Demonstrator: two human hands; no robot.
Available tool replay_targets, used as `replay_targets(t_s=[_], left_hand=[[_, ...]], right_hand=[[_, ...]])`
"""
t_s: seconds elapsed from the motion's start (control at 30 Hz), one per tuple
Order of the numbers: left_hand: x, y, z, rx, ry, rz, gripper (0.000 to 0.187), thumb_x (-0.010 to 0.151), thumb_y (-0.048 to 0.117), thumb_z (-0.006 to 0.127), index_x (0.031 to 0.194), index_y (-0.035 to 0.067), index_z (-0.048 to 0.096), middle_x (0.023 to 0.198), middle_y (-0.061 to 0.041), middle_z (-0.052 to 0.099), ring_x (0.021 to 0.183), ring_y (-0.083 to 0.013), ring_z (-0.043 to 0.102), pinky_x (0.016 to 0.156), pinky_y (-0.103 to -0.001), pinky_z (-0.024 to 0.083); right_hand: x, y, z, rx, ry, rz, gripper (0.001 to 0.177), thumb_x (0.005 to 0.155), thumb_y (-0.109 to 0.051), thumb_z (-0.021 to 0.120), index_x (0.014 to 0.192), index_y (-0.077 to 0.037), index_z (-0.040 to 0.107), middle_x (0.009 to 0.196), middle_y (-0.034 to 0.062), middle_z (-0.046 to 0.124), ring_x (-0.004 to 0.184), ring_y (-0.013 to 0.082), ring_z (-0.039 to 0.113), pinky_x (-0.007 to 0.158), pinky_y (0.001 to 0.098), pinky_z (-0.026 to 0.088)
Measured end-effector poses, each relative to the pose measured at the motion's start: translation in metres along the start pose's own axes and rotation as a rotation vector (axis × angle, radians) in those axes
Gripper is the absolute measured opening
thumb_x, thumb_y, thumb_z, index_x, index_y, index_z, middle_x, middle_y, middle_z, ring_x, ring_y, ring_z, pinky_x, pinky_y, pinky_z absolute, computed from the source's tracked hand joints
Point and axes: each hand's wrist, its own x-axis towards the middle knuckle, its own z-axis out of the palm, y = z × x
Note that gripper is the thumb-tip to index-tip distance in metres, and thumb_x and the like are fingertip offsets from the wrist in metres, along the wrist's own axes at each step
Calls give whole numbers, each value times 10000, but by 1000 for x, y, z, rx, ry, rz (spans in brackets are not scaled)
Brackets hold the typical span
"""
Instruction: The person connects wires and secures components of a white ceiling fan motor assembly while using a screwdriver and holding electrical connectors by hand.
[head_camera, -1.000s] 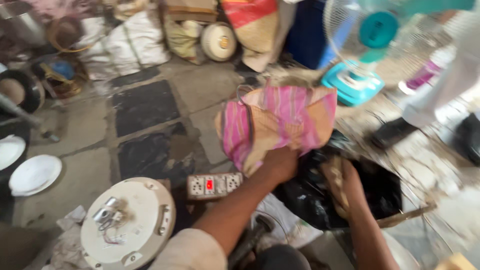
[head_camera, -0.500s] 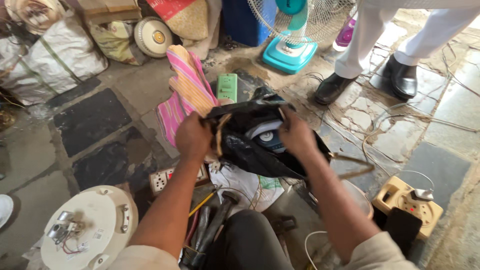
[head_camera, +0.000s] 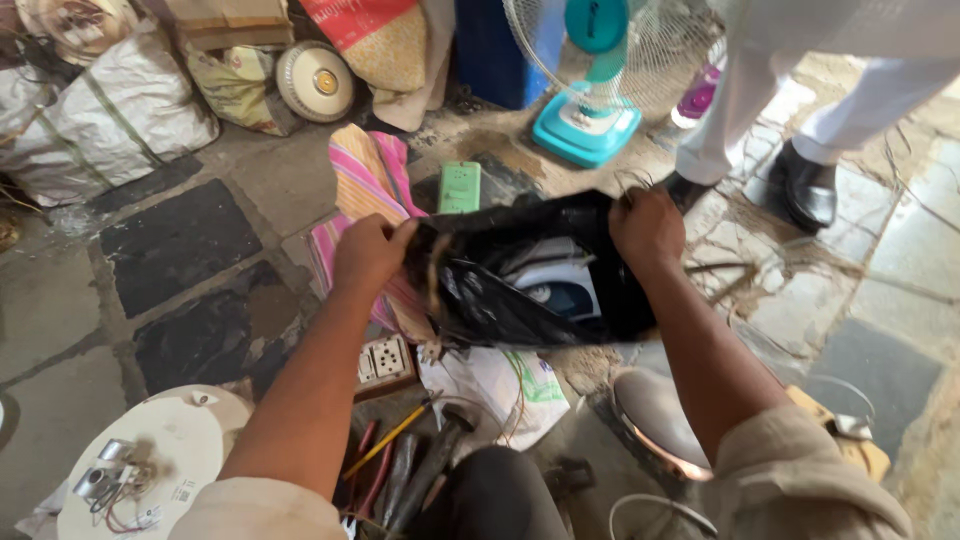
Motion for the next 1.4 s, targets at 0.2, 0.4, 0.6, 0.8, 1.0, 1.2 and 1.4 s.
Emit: replay_targets(t_s=[0.2, 0.4, 0.6, 0.8, 1.0, 1.2, 1.4], left_hand=[[75, -20, -1, -113, 382, 93, 344, 928, 381, 650, 950, 51, 742, 922, -153, 750, 882, -317, 726, 861, -484, 535], [43, 1, 37, -285, 71, 289, 183, 872, 212, 636, 865, 69, 749, 890, -127, 741, 870, -318, 706, 845, -475, 522], [-70, 5, 64, -209, -234, 734, 126, 747, 111, 698, 861, 60, 704, 834, -210, 679, 791, -420, 664, 717, -496, 540], [-81, 4, -4, -350, -56, 405, 100, 789, 127, 672, 882, 121, 710, 821, -130, 719, 772, -340, 727, 710, -453, 583], [-3, -8, -40, 452, 286, 822, 166, 651, 175, 686, 811, 198, 718, 1281, -110, 649, 1268, -397, 565, 969, -628, 365], [-72, -6, -21, 459, 94, 1023, 97, 925, 197, 621, 980, 149, 685, 1038, -64, 604, 1043, -276, 606, 989, -531, 409], [-119, 6, -42, 520, 170, 1182, 191, 822, 247, 621, 993, 170, 657, 1042, -51, 616, 1017, -262, 626, 1065, -515, 428]], right_hand=[[-10, -48, -13, 190, 11, -155, 390, 879, -200, 668, 1256, -108, 706, 1135, 181, 710, 1038, 358, 684, 907, 460, 540], [12, -144, 9, 538, 48, -625, 513, 902, -118, 707, 1392, -52, 568, 1325, 184, 660, 1220, 352, 653, 1021, 412, 506], [-4, -226, 93, 309, -579, -526, 772, 862, -445, 811, 1467, -96, 482, 1239, 289, 628, 1154, 435, 620, 970, 479, 485], [-56, -213, 85, 0, -418, -407, 325, 853, -314, 718, 1112, -123, 673, 1060, 164, 707, 984, 392, 688, 820, 497, 549], [-138, -153, 38, 306, -116, -434, 318, 842, -123, 701, 1154, -185, 700, 1088, 101, 723, 950, 332, 715, 770, 414, 571], [-104, -136, -51, 697, -692, -272, 878, 740, -315, 861, 1474, -12, 488, 1199, 188, 683, 1059, 286, 650, 879, 395, 553], [-59, -196, 36, 4, -523, -447, 409, 804, -360, 755, 1145, -138, 713, 1087, 189, 725, 1010, 392, 697, 863, 484, 546]])
